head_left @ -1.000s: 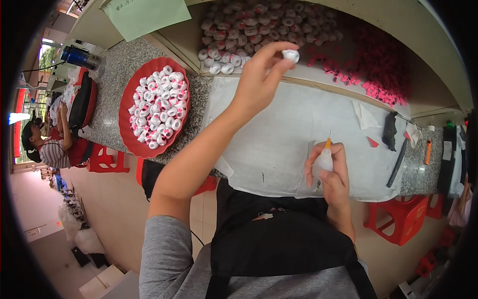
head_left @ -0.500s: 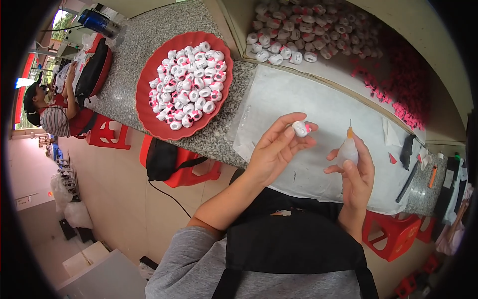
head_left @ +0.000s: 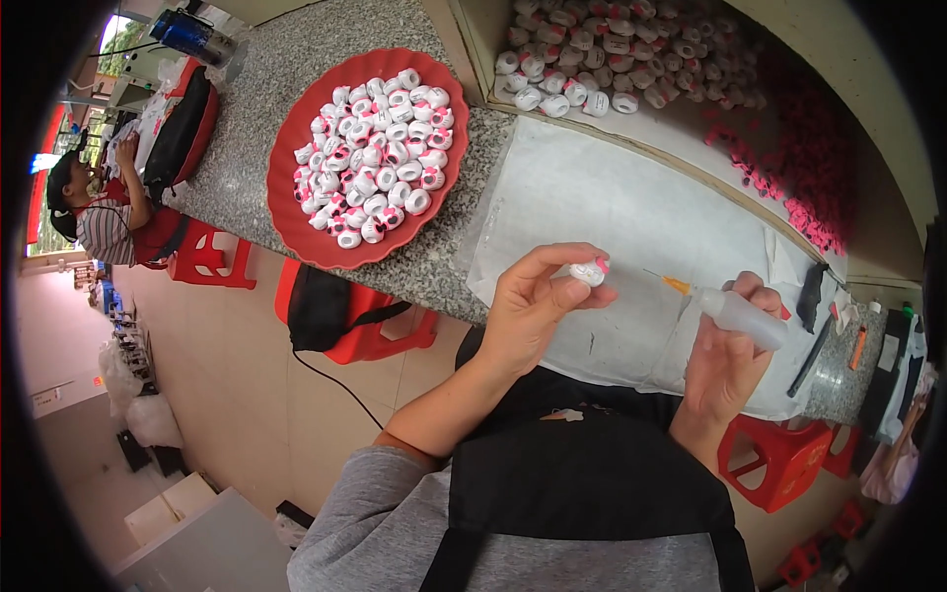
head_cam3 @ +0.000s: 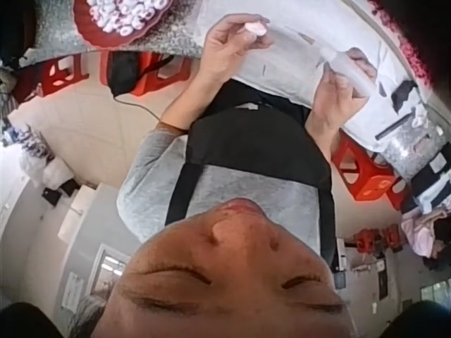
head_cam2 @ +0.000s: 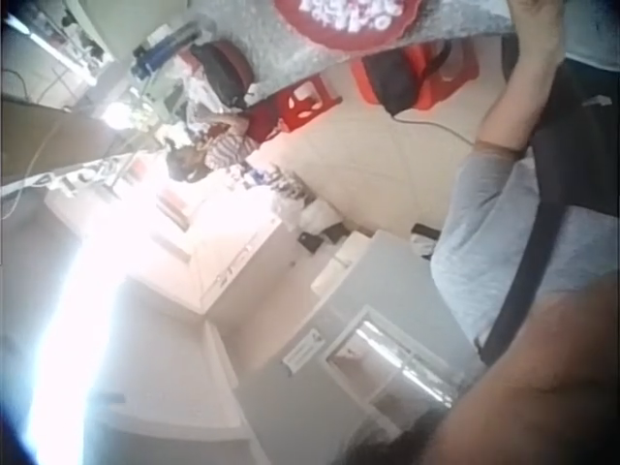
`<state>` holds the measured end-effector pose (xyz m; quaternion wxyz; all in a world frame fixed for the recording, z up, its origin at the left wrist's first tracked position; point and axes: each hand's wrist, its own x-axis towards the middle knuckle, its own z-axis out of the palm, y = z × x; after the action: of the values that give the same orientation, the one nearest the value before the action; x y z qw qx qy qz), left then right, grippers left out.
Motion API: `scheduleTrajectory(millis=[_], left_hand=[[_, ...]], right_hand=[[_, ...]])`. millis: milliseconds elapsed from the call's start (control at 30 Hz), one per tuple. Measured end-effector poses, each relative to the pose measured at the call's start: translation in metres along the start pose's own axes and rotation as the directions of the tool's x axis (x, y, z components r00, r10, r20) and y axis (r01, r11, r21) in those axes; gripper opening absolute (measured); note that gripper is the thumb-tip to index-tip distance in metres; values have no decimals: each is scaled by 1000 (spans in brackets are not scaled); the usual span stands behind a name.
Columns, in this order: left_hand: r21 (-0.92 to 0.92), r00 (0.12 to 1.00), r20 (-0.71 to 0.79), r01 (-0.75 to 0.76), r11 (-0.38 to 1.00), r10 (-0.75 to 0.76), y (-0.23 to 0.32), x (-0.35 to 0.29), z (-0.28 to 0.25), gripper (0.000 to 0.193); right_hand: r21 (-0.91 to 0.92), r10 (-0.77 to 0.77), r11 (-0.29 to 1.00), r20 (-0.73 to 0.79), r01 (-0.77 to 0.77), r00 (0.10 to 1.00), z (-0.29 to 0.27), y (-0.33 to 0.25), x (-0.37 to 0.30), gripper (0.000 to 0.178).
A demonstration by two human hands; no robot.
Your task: Assembling small toy parts by gluing pink bows onto white cat-shaped figurines.
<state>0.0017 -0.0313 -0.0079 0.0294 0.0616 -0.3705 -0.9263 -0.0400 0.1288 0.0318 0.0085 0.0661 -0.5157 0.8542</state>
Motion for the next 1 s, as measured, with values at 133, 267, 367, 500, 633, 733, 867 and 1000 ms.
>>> scheduleTrajectory(millis=[133,267,367,500,633,733,867,1000], left_hand=[[86,997,26,-72,994,70,-3,-1,4,32],[167,996,23,-90,982,87,-4,-2,6,35],[140,996,44,-82,987,76,-4,-2,10,35],[142,996,45,-77,987,71,-4,-2,10,35],[144,996,51,-83,986,76,-5,-3,10,35],[126,997,40,-66,990,61,-5,-3,12,34],[149,997,50,-73,986,66,-6,-2,11,33],[161,997,38,-65,985,60,-6,-3,10,32]], right_hand=[[-128,-170,978,-40,163,985,4,-5,-8,30],[-301,-354,860,230,412,907,-2,-1,-13,38],[-298,-362,825,371,479,855,-6,-5,-15,43],[-354,-371,799,346,486,862,-1,-4,-18,38],[-323,-373,815,344,482,862,-1,-3,-19,37],[-329,-373,807,358,489,856,-1,-4,-18,38],[-324,-363,818,351,476,863,0,-4,-18,38],[-331,-351,821,348,465,869,0,-4,-18,37]])
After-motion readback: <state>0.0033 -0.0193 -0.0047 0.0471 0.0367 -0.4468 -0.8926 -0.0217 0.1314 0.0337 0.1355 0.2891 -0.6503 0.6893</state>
